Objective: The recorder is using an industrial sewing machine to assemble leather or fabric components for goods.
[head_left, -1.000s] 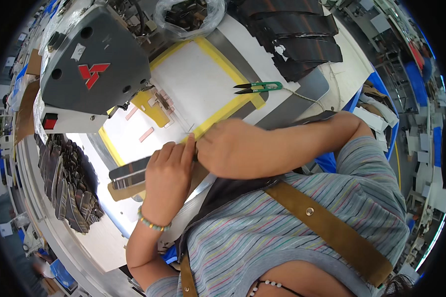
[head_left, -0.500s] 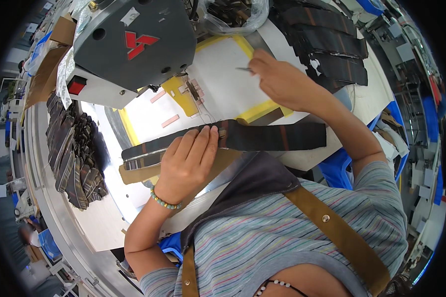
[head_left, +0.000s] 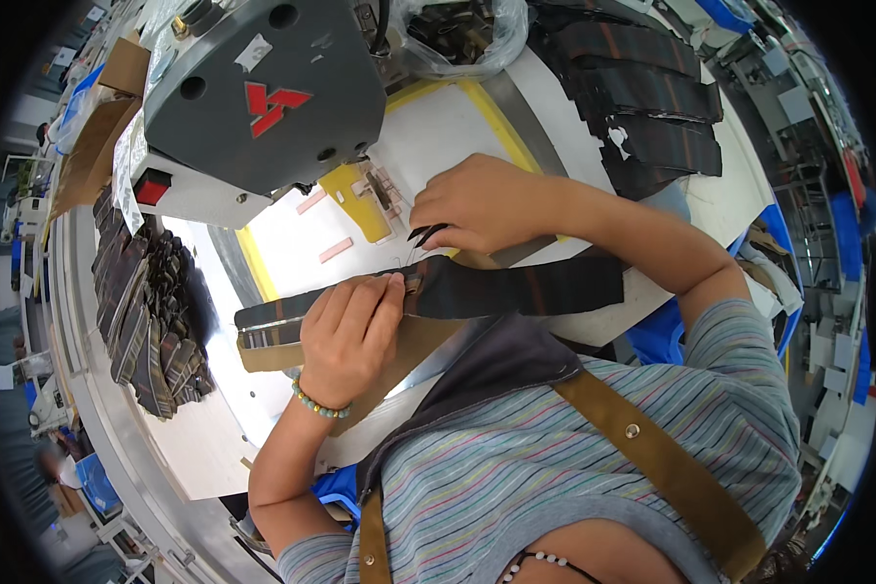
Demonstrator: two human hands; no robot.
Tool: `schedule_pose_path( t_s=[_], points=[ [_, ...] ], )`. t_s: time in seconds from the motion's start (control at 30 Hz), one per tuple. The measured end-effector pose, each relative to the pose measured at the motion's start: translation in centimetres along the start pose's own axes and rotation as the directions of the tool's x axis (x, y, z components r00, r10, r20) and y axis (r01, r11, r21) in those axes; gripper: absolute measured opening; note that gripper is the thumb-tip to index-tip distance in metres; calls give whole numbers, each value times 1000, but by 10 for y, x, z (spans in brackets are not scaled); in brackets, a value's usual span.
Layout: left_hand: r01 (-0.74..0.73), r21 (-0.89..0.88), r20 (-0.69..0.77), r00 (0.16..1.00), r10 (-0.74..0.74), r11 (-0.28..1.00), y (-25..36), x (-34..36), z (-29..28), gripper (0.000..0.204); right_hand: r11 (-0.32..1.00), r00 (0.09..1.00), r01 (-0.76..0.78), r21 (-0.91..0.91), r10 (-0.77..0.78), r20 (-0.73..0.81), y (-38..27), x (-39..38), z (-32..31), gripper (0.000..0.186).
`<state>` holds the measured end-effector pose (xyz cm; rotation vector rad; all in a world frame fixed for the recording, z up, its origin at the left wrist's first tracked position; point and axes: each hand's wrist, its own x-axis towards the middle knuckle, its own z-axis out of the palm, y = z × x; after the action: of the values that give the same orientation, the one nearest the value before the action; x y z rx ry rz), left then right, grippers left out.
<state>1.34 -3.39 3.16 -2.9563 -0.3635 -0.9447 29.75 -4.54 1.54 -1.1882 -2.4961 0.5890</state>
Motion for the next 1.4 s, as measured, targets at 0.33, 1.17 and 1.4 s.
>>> schedule_pose_path(
  t_s=[0.33, 1.17, 1.4],
  points=[
    [233, -102, 32, 972, -231, 967, 2, 7, -40, 42, 889, 944, -250, -385, 135, -302, 31, -27, -23, 24],
    [-437, -880, -192, 685, -703, -185, -90, -23, -158, 27, 159, 928, -364, 918, -21, 372, -78, 37, -9, 31],
    [-581, -748, -37, 518, -854, -320, -154, -110, -166, 22, 478, 943, -332, 813, 168, 286, -44, 2, 7, 24]
  ],
)
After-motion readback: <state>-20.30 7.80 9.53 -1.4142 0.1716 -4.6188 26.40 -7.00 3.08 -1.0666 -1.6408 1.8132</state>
